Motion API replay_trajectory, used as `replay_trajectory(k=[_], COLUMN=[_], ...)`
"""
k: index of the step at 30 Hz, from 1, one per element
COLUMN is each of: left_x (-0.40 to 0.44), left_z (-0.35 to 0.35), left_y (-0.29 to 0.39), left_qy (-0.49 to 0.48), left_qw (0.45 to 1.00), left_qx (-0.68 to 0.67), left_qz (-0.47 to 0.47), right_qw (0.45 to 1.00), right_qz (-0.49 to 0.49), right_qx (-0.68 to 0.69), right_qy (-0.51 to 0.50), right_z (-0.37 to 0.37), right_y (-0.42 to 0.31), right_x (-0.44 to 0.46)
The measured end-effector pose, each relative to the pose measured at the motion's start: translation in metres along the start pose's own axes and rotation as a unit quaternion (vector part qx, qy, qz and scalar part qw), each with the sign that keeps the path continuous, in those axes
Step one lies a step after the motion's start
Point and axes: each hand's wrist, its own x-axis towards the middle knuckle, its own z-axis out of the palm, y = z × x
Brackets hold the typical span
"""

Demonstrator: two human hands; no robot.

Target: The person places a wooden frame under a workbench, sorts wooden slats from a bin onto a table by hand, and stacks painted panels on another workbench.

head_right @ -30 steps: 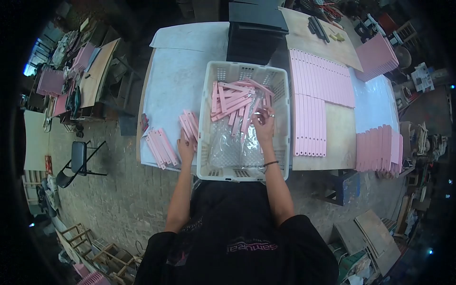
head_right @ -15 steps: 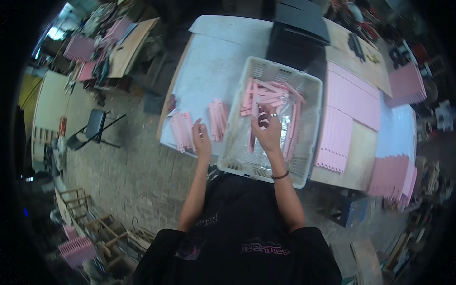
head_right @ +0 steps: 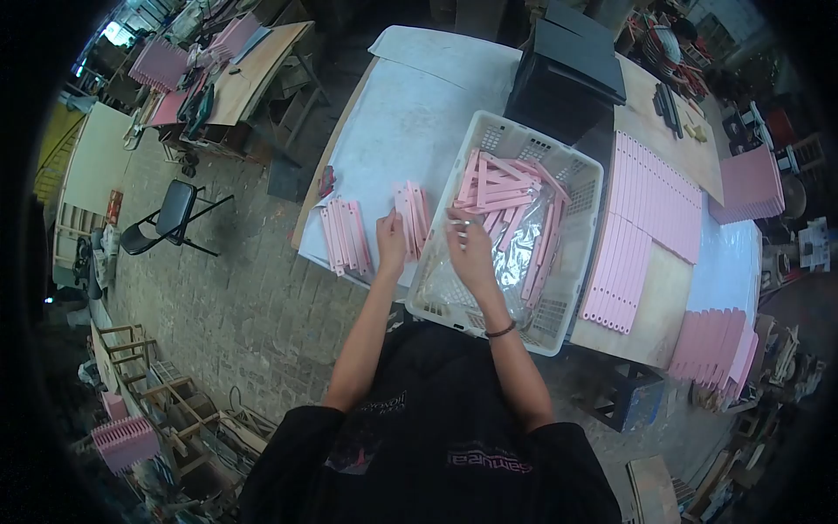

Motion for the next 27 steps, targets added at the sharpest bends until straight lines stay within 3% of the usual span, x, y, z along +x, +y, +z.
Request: replay_trajectory(k=[1, 2, 5, 11, 15, 19, 20, 21, 23, 24, 27], left_x=[0.004, 0.006, 0.010, 0.010, -0.001, 0.005, 0.008, 0.016, 0.043, 0.066, 0.066], left_z=[0.009, 0.018, 0.042, 0.035, -0.002, -0.075, -0.090, -0.103, -0.120, -0.113, -0.120], left_y=[-0.004, -0.009, -0.049, -0.035, -0.022, -0.033, -0.031, -0.039, -0.074, -0.131, -0.089], left_qy=[0.020, -0.029, 0.010, -0.016, 0.056, 0.223, 0.272, 0.227, 0.133, 0.065, 0.053], left_qw=[0.992, 0.989, 0.983, 0.984, 0.995, 0.967, 0.954, 0.965, 0.966, 0.974, 0.972], left_qx=[0.126, 0.119, 0.182, 0.140, 0.086, 0.098, 0.123, 0.123, 0.116, 0.139, 0.123], left_qz=[0.021, -0.078, -0.039, -0.108, -0.015, 0.076, 0.022, -0.049, -0.186, -0.168, -0.193], right_qw=[1.000, 0.999, 0.998, 0.998, 0.998, 0.985, 0.979, 0.971, 0.971, 0.962, 0.940], right_qz=[0.013, 0.026, 0.047, 0.056, 0.041, 0.066, 0.093, 0.118, 0.117, 0.111, 0.192], right_qx=[-0.001, -0.003, -0.019, -0.033, 0.014, 0.037, 0.033, 0.028, -0.127, -0.203, -0.224], right_qy=[0.012, 0.024, 0.025, 0.013, -0.052, -0.152, -0.179, -0.205, -0.168, -0.146, -0.170], right_z=[-0.007, -0.013, -0.026, -0.012, 0.033, 0.113, 0.138, 0.161, 0.215, 0.239, 0.271], right_y=[0.006, 0.012, 0.016, 0.006, -0.011, -0.010, -0.003, 0.009, 0.076, 0.097, 0.114], right_x=[-0.002, -0.005, -0.015, -0.020, -0.009, 0.010, 0.018, 0.024, 0.028, 0.035, 0.039])
